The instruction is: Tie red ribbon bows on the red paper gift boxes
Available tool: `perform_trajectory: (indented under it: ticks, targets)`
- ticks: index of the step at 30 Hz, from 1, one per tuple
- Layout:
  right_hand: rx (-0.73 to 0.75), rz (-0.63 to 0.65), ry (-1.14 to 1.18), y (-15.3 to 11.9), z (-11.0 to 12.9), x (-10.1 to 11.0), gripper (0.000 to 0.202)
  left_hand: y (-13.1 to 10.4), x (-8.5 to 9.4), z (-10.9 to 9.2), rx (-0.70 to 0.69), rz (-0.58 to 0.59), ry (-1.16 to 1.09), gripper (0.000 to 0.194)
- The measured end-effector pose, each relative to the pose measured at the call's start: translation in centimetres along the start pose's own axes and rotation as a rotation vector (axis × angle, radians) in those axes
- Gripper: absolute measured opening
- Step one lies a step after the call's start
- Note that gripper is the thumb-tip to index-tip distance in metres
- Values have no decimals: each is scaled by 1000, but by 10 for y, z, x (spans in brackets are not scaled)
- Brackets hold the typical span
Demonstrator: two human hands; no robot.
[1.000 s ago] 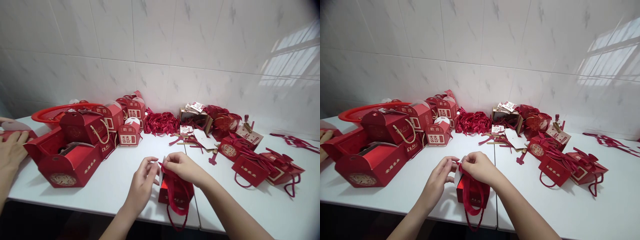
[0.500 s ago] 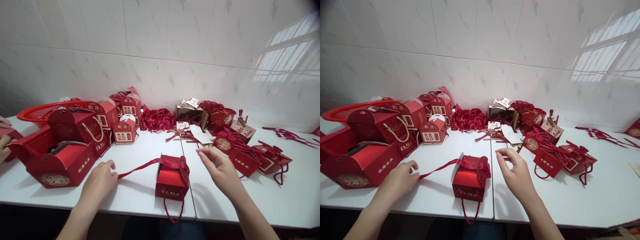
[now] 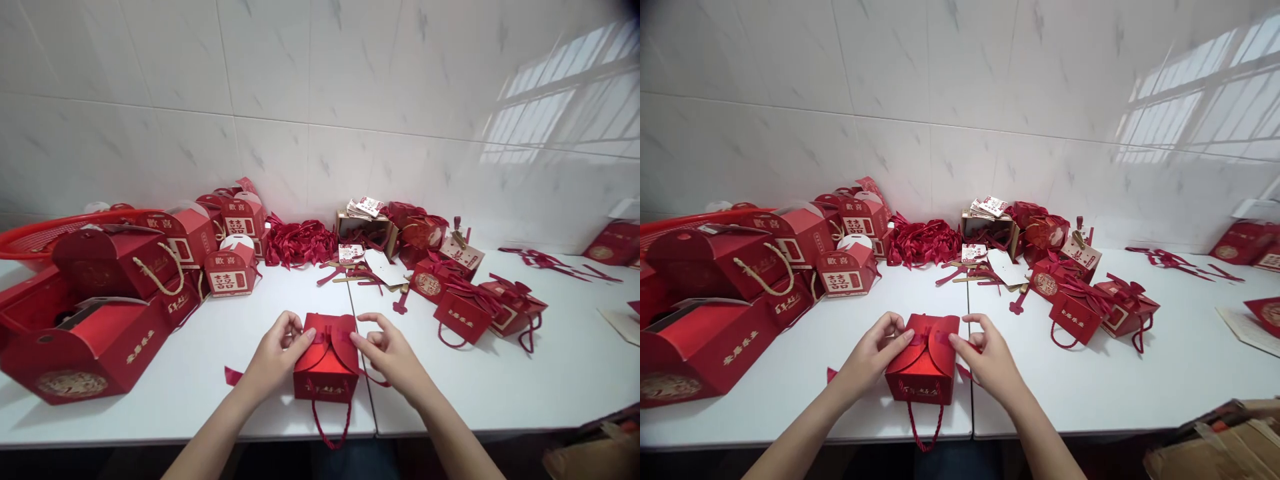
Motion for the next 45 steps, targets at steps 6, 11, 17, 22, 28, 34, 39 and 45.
perform_trajectory:
  ticks: [6, 11, 17, 22, 28, 34, 39, 45]
  targets:
    - [44, 76, 3, 9, -2, 23, 29, 3, 8, 1, 1, 69, 49, 28]
    - [211, -126, -312, -4, 10, 36, 27, -13, 39, -9, -98, -188, 208, 25]
    - [88, -69, -387, -25, 1, 18, 49, -45, 29, 0, 37, 73, 350, 42]
    - [-101, 7, -5, -23, -23, -3, 47, -44, 25, 20, 177, 21, 178, 37]
    - [-43, -237, 753, -15, -28, 21, 31, -25, 39, 24, 245, -315, -645, 40]
    - [113, -364, 835, -10, 13, 50, 22, -5, 73, -16, 53, -514, -786, 16]
    - [285, -396, 634, -9, 56, 65, 23, 12, 85, -56, -118, -478, -680, 32]
    - [392, -460, 399, -11, 84, 77, 29, 25, 75, -83, -189, -343, -492, 31]
Point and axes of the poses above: each hand's wrist, its own y-axis towards the middle knuckle, its own x-axis out of the back of the hand, z = x × y, the point moved 8 cm from there along y, towards the middle knuckle, and after that the axes turned 5 degrees about -x, right-handed, at the moved point
